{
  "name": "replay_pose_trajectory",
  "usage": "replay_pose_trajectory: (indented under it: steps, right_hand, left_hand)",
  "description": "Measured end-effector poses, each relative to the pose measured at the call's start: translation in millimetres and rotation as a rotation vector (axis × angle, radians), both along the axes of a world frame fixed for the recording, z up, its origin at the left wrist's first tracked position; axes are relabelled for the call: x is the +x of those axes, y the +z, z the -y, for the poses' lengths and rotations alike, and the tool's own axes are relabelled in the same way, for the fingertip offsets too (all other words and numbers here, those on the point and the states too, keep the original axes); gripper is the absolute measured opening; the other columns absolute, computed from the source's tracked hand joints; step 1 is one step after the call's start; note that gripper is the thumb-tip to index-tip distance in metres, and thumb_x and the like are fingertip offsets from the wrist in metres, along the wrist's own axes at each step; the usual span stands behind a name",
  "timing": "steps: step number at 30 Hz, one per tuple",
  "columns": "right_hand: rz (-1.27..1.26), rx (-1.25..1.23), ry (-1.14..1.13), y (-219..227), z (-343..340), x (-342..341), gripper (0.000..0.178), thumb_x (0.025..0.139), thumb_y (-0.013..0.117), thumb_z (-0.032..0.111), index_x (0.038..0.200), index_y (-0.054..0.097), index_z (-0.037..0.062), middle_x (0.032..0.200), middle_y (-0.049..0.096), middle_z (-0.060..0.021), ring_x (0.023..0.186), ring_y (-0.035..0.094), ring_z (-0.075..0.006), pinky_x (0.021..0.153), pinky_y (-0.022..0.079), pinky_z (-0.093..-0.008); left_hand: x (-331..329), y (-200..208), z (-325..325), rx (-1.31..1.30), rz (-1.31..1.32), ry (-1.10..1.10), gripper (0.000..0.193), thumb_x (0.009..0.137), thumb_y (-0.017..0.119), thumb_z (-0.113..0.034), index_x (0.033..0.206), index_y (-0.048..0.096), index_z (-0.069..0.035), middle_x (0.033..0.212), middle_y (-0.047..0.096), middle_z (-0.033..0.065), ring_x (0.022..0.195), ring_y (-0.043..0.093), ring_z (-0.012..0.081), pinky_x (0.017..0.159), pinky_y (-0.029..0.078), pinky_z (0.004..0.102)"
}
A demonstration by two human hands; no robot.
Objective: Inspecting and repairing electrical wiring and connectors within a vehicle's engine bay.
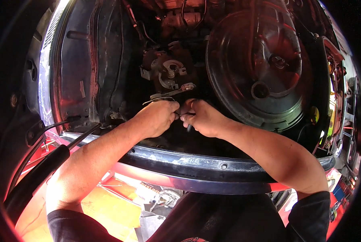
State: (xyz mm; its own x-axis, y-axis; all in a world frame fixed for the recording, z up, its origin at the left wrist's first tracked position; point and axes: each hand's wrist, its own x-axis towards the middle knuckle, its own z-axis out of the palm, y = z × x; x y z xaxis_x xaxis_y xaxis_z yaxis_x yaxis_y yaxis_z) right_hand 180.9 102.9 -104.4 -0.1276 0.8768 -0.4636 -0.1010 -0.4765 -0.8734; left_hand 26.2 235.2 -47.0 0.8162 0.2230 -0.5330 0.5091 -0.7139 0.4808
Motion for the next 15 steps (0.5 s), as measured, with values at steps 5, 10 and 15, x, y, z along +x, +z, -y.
replay_pose_trajectory:
  steps: [5,10,15]
  right_hand:
    - [-0.058,-0.080,0.059,3,-4,1,0.018,0.105,0.057,0.013,0.108,0.065,-0.0031,0.088,0.072,-0.0106,0.063,0.054,-0.0101,0.058,0.046,-0.0278]
    - [-0.110,-0.147,0.094,3,-8,2,0.024,0.108,0.054,0.018,0.111,0.066,-0.0029,0.087,0.073,-0.0115,0.059,0.052,-0.0100,0.056,0.045,-0.0287]
    - [-0.051,-0.149,0.123,5,-7,4,0.026,0.108,0.052,0.022,0.108,0.065,-0.0005,0.085,0.073,-0.0109,0.056,0.052,-0.0107,0.053,0.045,-0.0283]
  left_hand:
    - [-1,-2,1,-0.035,-0.062,0.054,0.009,0.094,0.058,-0.003,0.098,0.061,0.005,0.096,0.070,0.0254,0.095,0.070,0.0429,0.080,0.055,0.0471]
    - [-2,-4,0,-0.062,-0.062,0.035,0.011,0.095,0.059,-0.004,0.098,0.063,0.007,0.095,0.071,0.0257,0.096,0.071,0.0414,0.081,0.055,0.0467]
    - [15,16,4,-0.107,-0.222,0.097,0.013,0.096,0.059,-0.005,0.101,0.066,0.006,0.094,0.072,0.0243,0.096,0.072,0.0410,0.083,0.056,0.0464]
